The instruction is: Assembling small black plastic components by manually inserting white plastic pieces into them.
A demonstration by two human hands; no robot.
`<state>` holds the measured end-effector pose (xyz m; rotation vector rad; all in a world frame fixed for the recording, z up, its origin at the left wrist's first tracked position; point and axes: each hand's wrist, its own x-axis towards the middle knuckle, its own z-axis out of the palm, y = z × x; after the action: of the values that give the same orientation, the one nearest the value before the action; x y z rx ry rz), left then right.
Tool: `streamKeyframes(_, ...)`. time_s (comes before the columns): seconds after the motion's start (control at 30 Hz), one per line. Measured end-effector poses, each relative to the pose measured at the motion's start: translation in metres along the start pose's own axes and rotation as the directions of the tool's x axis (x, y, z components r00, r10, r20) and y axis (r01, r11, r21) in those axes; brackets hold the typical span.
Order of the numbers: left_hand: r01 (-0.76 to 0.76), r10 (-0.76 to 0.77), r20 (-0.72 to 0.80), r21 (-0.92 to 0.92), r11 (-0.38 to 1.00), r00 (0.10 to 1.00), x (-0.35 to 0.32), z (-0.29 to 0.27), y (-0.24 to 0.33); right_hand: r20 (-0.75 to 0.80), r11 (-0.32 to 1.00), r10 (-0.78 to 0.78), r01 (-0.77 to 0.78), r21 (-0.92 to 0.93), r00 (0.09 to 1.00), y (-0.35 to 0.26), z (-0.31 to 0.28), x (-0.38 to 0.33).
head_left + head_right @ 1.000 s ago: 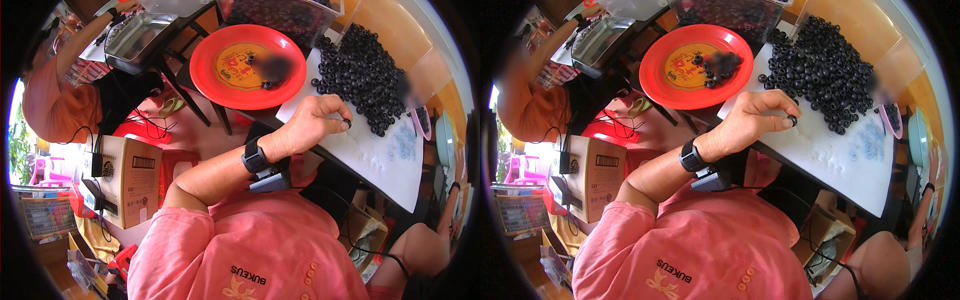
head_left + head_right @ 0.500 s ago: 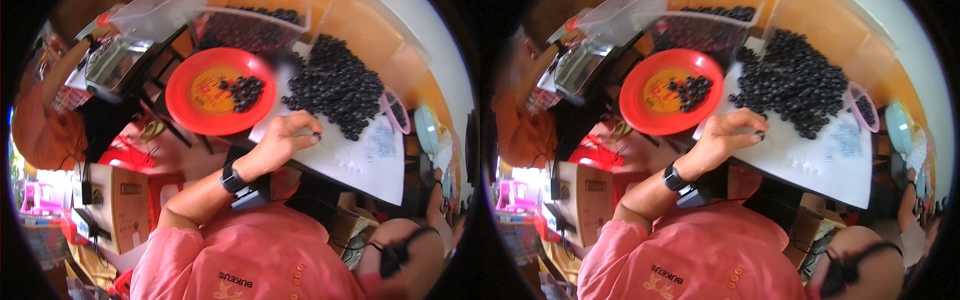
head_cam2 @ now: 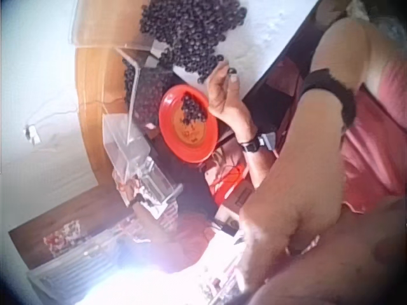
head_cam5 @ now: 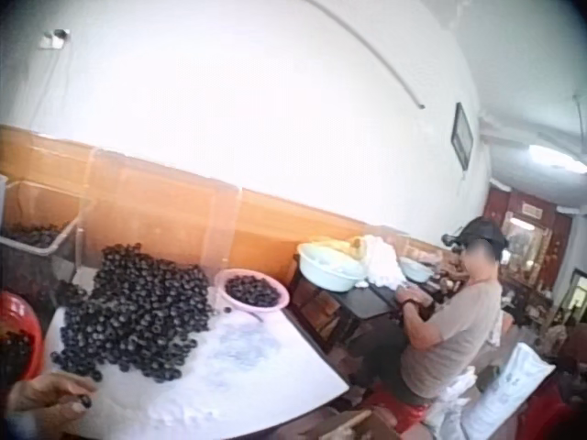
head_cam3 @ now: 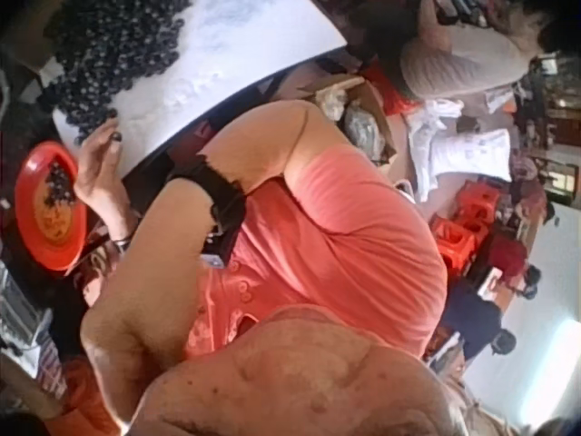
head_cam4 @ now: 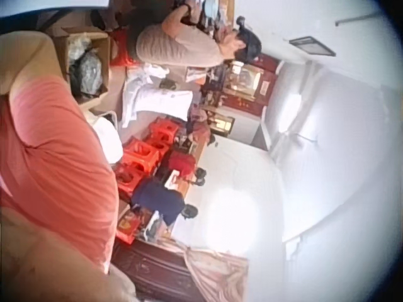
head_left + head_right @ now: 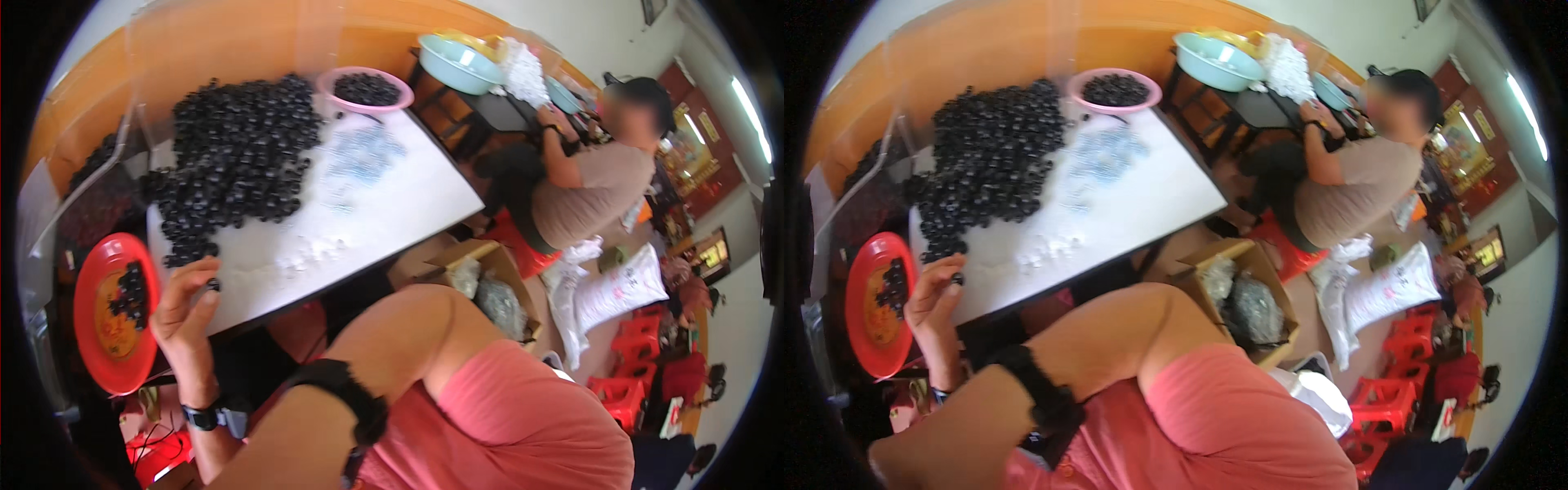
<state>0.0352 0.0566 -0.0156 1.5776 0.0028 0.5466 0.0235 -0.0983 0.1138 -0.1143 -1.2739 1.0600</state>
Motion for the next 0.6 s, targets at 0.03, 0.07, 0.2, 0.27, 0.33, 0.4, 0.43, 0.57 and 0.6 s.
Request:
streamKeyframes(0.03,-0.007,0.007,0.002,0.005,1.0,1.0,-0.001,-0.003,-0.001,-0.031,0.998,0.02,-0.021,-0.054,0.999,-0.004,0.003,-0.008)
streamKeyframes(0.07,-0.013,0.013,0.002,0.011,1.0,1.0,-0.001,-0.005,-0.001,-0.064,0.994,0.039,-0.046,-0.104,0.997,-0.008,0.005,-0.015)
streamKeyframes(0.2,-0.008,0.009,0.039,-0.021,1.0,0.999,0.006,0.003,-0.004,-0.179,0.953,0.087,-0.135,-0.272,0.98,-0.014,0.006,-0.037)
streamKeyframes(0.27,0.014,-0.013,0.023,-0.009,1.0,1.0,0.004,0.003,0.0,-0.202,0.924,0.112,-0.177,-0.338,0.973,-0.018,0.007,-0.043)
streamKeyframes(0.33,0.021,-0.021,0.01,0.001,1.0,1.0,0.003,0.004,-0.001,-0.22,0.885,0.136,-0.218,-0.412,0.966,-0.023,0.006,-0.047)
streamKeyframes(0.4,0.026,-0.026,0.01,-0.003,1.0,1.0,0.002,0.002,-0.004,-0.229,0.836,0.155,-0.251,-0.488,0.961,-0.029,0.006,-0.05)
streamKeyframes(0.43,0.028,-0.028,0.001,-0.001,1.0,1.0,0.0,0.005,0.0,-0.229,0.811,0.161,-0.261,-0.523,0.96,-0.031,0.006,-0.05)
streamKeyframes(0.57,0.006,-0.007,0.02,0.008,1.0,1.0,-0.002,0.003,-0.001,-0.238,0.693,0.185,-0.298,-0.656,0.954,-0.042,0.01,-0.05)
streamKeyframes(0.6,-0.001,0.001,0.021,0.014,1.0,1.0,-0.002,0.004,-0.001,-0.24,0.661,0.192,-0.306,-0.685,0.952,-0.044,0.01,-0.051)
